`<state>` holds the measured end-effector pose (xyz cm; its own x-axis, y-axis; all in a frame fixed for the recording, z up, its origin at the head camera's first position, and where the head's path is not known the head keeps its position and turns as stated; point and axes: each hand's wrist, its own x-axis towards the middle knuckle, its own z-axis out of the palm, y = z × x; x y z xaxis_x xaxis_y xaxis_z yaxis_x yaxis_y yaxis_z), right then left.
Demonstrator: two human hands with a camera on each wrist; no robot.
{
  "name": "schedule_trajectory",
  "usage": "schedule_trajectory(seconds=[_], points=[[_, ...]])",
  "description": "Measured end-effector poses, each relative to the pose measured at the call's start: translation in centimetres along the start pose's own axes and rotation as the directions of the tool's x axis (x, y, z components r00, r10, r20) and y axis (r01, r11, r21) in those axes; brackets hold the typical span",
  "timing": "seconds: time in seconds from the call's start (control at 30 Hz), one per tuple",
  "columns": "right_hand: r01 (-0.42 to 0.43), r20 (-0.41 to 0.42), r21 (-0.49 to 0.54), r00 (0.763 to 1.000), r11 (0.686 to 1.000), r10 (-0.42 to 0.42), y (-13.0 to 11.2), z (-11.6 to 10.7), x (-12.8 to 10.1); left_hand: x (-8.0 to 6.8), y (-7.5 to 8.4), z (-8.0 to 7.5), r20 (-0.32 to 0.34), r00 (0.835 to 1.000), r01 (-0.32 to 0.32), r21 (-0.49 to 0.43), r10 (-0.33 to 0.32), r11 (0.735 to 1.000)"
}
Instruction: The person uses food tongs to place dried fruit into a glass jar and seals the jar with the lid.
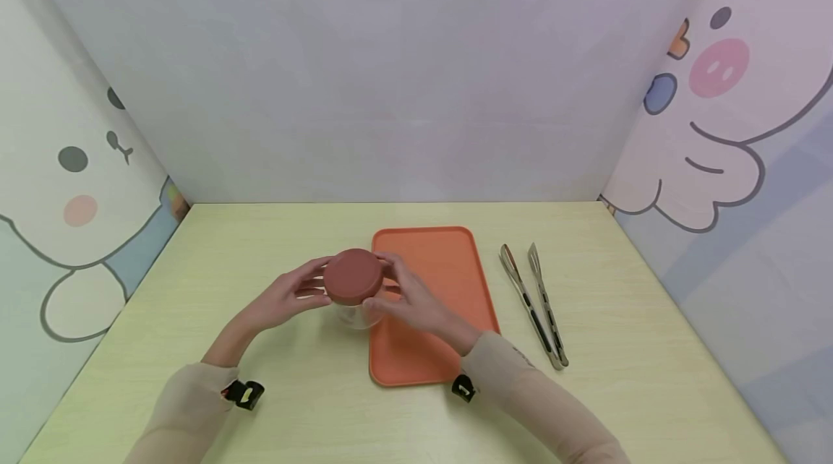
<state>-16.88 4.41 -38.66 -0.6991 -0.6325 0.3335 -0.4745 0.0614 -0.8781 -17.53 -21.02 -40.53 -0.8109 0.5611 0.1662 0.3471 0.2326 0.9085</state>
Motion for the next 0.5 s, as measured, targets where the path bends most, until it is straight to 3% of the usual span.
schedule_trajectory(seconds=[0.5], points=[[-0.046, -0.018, 0.060, 0.999, 0.997, 0.047, 1.1, 1.7, 1.6, -0.6, -1.8, -2.0, 0.046, 0.998, -0.030, -0.069, 0.033, 0.997]])
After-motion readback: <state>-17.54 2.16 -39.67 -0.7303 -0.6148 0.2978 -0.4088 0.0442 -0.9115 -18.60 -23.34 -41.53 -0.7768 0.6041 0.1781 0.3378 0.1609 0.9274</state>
